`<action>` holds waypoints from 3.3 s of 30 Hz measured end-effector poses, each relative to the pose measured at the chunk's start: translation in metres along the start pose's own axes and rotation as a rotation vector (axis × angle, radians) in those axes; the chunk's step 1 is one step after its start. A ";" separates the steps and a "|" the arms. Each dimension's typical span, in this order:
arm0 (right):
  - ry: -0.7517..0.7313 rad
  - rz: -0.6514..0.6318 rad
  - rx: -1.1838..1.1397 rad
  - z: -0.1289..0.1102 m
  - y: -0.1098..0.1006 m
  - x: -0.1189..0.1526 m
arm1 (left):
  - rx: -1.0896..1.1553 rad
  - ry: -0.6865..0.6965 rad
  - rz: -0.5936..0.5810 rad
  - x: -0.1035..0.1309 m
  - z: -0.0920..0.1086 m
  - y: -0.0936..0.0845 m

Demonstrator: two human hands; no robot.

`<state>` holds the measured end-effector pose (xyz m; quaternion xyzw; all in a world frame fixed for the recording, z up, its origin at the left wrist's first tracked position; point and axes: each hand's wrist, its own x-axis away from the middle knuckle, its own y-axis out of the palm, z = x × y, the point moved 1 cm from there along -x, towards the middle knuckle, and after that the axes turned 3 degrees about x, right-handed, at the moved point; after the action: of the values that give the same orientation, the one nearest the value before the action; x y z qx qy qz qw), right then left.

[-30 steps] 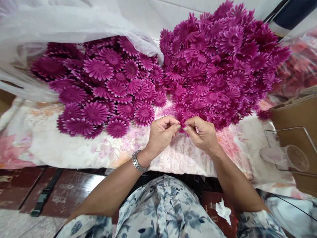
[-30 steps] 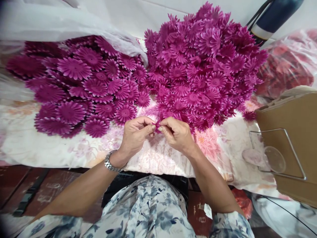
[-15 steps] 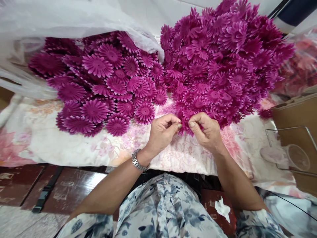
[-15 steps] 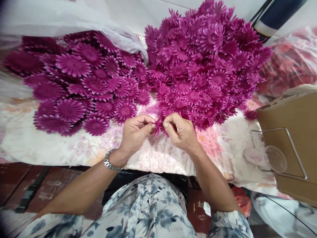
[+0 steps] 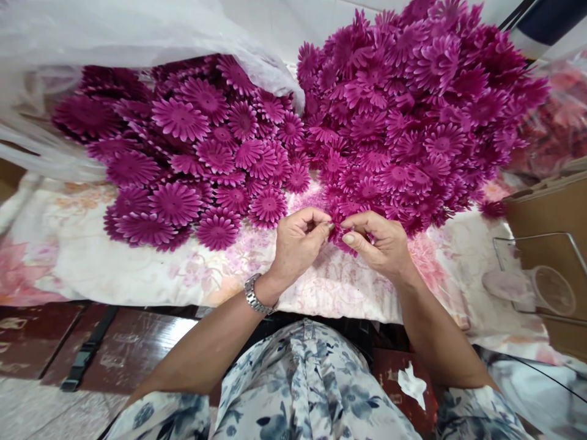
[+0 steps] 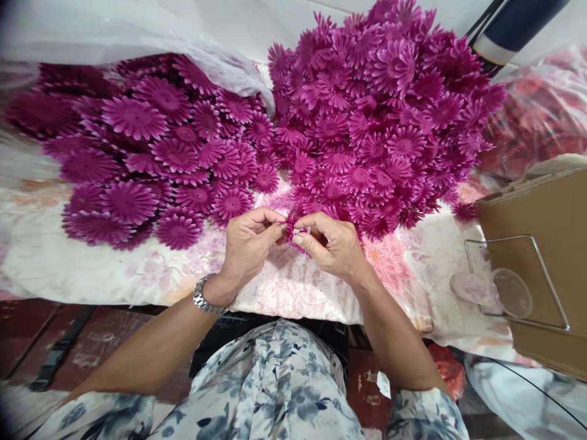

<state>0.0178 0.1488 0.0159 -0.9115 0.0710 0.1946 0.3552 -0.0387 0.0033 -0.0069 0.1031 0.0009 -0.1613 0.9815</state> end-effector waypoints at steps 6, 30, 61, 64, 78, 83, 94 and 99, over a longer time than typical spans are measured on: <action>-0.010 0.023 0.030 -0.001 0.001 0.000 | -0.115 0.107 0.002 0.001 0.004 0.000; 0.196 0.031 -0.305 0.008 0.004 0.003 | -0.063 0.074 -0.006 0.000 -0.004 -0.002; 0.185 -0.018 -0.343 0.011 -0.002 0.000 | 0.003 -0.019 -0.263 0.000 0.002 -0.001; 0.174 -0.013 -0.307 0.011 -0.001 0.000 | 0.018 -0.033 -0.256 -0.001 0.003 -0.001; 0.177 0.016 -0.255 0.012 -0.001 0.000 | 0.145 -0.096 -0.175 -0.002 -0.002 -0.002; 0.221 0.021 -0.279 0.014 0.002 0.001 | 0.178 -0.097 -0.090 -0.003 -0.002 -0.001; 0.212 -0.010 -0.272 0.009 0.001 -0.001 | 0.329 -0.142 -0.031 -0.005 -0.004 0.001; 0.293 -0.078 -0.304 0.008 0.005 0.001 | 0.341 -0.153 0.046 -0.005 -0.004 0.000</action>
<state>0.0152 0.1506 0.0074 -0.9752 0.0565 0.0545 0.2067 -0.0434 0.0060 -0.0109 0.2553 -0.1035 -0.1442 0.9504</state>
